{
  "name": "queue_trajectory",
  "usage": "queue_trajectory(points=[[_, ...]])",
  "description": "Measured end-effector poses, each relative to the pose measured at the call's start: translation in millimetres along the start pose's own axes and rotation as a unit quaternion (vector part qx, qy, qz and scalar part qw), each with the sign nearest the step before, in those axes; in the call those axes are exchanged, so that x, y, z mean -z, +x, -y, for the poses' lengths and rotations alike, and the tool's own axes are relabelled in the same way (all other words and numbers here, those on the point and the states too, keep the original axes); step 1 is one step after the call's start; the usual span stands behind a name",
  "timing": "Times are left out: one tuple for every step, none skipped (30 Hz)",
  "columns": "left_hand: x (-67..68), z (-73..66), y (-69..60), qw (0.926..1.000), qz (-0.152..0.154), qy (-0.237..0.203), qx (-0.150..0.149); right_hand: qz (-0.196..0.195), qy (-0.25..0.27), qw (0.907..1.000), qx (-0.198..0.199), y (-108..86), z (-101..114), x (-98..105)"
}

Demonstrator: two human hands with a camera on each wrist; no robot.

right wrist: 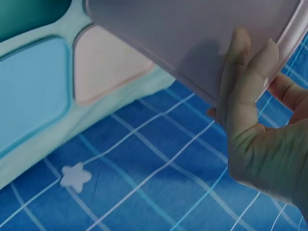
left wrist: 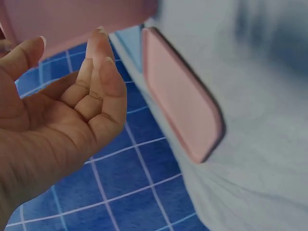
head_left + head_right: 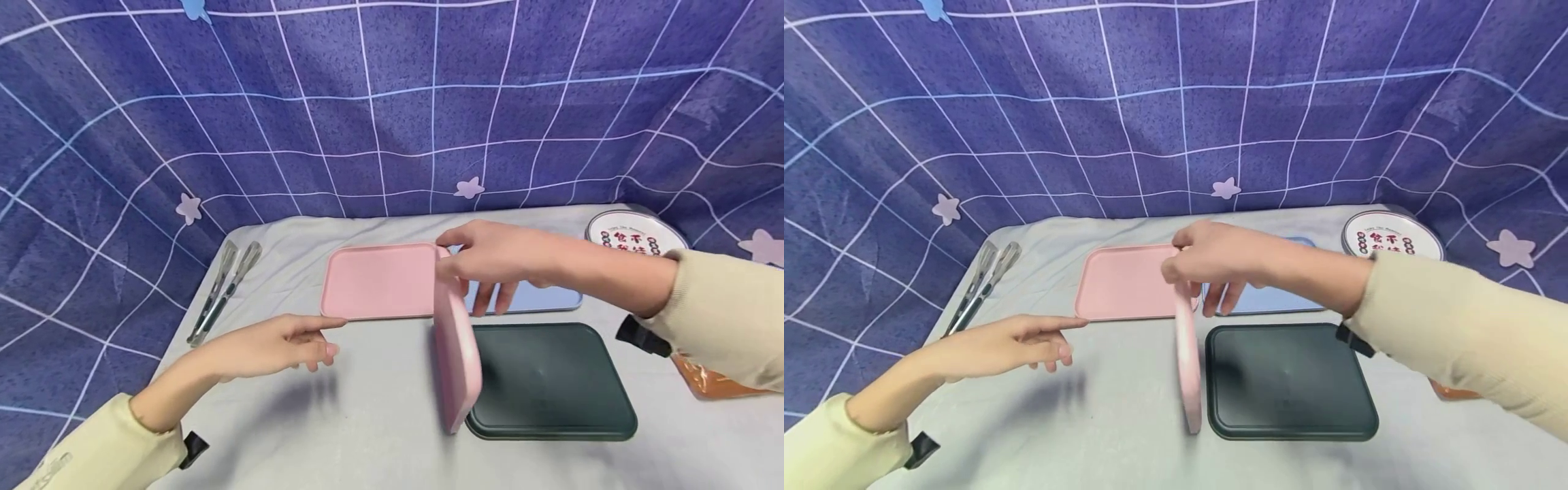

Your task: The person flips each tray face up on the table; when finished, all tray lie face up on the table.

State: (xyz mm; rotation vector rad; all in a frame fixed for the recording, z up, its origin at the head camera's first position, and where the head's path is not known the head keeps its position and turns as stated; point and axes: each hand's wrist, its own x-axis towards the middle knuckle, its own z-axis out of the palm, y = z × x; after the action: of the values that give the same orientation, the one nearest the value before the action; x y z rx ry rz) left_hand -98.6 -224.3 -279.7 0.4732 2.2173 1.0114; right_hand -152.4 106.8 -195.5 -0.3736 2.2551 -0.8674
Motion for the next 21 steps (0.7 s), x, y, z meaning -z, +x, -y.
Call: queue_trajectory(points=[[0.6, 3.2, 1.5, 0.9999, 0.0, 0.003, 0.01, -0.001, -0.004, 1.0, -0.001, -2.2, -3.7, 3.9], [1.1, 6.1, 2.9, 0.9998, 0.0, 0.005, 0.018, -0.001, -0.007, 1.0, -0.002, -4.1, -7.6, 7.9], [1.6, 8.6, 3.9, 0.9996, -0.001, 0.007, 0.026, -0.001, -0.01, 0.9999, -0.003, -5.9, -11.8, 11.6], [2.0, 10.9, 4.7, 0.9994, 0.0, 0.009, 0.033, -0.001, -0.011, 0.9999, -0.004, -7.7, -16.3, 15.3], [2.4, 13.1, 5.4, 0.9992, 0.0, 0.01, 0.039, 0.0, -0.011, 0.9999, -0.005, -9.2, -21.0, 18.7], [2.7, 15.0, 6.0, 0.999, 0.001, 0.01, 0.044, 0.001, -0.009, 0.9999, -0.006, -10.4, -25.8, 21.7], [2.8, 16.8, 6.5, 0.9989, 0.002, 0.008, 0.047, 0.002, -0.004, 1.0, -0.008, -11.1, -30.7, 24.4], [2.9, 18.7, 7.1, 0.9989, 0.004, 0.006, 0.047, 0.003, 0.003, 1.0, -0.009, -11.4, -35.7, 26.8], [2.5, 20.8, 7.5, 0.9988, 0.005, 0.004, 0.049, 0.005, 0.011, 0.9999, -0.009, -11.6, -40.4, 28.9], [1.8, 23.0, 8.0, 0.9988, 0.005, -0.001, 0.049, 0.006, 0.022, 0.9997, -0.008, -11.7, -45.1, 30.7], [0.9, 25.8, 8.8, 0.9987, 0.005, -0.005, 0.05, 0.008, 0.035, 0.9993, -0.006, -11.7, -49.5, 32.4], [-0.5, 28.8, 9.8, 0.9987, 0.005, -0.01, 0.049, 0.009, 0.05, 0.9987, -0.004, -11.5, -53.7, 33.6], [-2.2, 32.2, 10.9, 0.9986, 0.003, -0.018, 0.05, 0.01, 0.066, 0.9978, 0.001, -11.4, -57.5, 34.5], [-4.3, 35.7, 12.4, 0.9985, 0.001, -0.028, 0.047, 0.012, 0.083, 0.9965, 0.006, -11.2, -61.1, 35.0], [-6.9, 39.5, 14.0, 0.9981, -0.003, -0.039, 0.047, 0.012, 0.101, 0.9947, 0.011, -10.9, -64.5, 35.0], [-9.3, 43.3, 15.8, 0.9978, -0.006, -0.05, 0.042, 0.013, 0.122, 0.9923, 0.017, -10.4, -67.7, 34.4], [-11.9, 47.3, 17.8, 0.9974, -0.009, -0.059, 0.04, 0.015, 0.141, 0.9895, 0.026, -9.7, -71.2, 33.3], [-14.7, 51.0, 19.9, 0.9969, -0.011, -0.07, 0.035, 0.016, 0.161, 0.9862, 0.033, -8.6, -74.3, 31.8], [-17.3, 54.6, 21.9, 0.9961, -0.014, -0.081, 0.031, 0.016, 0.18, 0.9827, 0.04, -7.3, -77.4, 29.9], [-19.5, 58.0, 23.8, 0.9953, -0.016, -0.092, 0.025, 0.018, 0.197, 0.979, 0.048, -5.8, -80.4, 27.7], [-21.7, 61.2, 25.4, 0.9944, -0.018, -0.102, 0.021, 0.019, 0.215, 0.9749, 0.057, -4.0, -83.8, 25.4]])
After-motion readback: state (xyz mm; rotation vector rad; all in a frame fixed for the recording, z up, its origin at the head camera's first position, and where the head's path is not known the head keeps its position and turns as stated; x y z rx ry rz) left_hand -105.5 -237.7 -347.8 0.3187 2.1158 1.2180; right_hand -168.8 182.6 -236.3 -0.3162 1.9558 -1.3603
